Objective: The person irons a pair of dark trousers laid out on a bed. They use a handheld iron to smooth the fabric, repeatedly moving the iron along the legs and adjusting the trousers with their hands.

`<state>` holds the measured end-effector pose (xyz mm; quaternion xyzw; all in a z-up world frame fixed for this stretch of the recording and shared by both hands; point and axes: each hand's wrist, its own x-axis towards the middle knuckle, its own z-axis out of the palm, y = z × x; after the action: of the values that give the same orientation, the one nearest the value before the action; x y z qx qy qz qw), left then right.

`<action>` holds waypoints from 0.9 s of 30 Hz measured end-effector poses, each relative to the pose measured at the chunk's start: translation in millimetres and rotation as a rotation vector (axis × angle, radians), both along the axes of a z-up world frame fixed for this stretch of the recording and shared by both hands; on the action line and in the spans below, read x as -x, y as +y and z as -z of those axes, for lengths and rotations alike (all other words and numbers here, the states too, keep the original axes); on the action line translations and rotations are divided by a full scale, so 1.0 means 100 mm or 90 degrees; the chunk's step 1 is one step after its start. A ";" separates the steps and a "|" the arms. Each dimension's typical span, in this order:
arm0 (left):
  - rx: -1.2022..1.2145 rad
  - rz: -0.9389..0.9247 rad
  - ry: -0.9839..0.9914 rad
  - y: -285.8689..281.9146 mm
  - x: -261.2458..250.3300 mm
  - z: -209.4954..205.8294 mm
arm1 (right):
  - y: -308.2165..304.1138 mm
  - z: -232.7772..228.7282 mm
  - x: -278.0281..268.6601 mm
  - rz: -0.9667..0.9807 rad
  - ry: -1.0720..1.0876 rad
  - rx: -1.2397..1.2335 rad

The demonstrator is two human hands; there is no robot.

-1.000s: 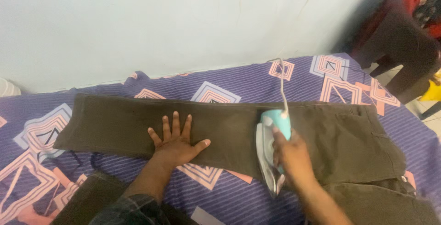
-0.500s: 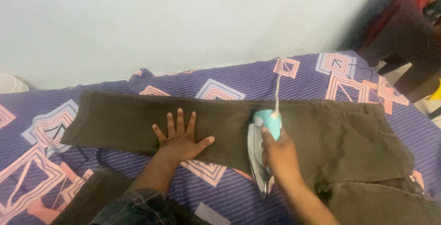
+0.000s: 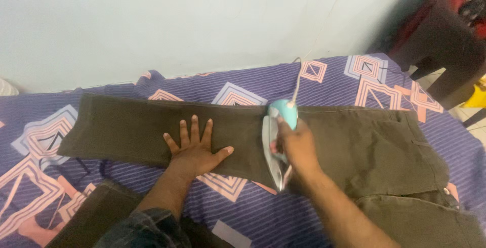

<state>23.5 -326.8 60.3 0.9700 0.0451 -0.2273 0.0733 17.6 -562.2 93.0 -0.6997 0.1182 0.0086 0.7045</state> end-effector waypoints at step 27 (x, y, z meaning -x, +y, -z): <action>-0.121 -0.091 -0.176 0.95 -0.18 0.12 | 0.60 0.13 -0.31 -0.010 -0.055 -0.024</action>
<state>42.0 -231.7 48.4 0.9889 0.1244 -0.0809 0.0030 48.1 -502.4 80.1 -0.6870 0.0820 -0.0140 0.7219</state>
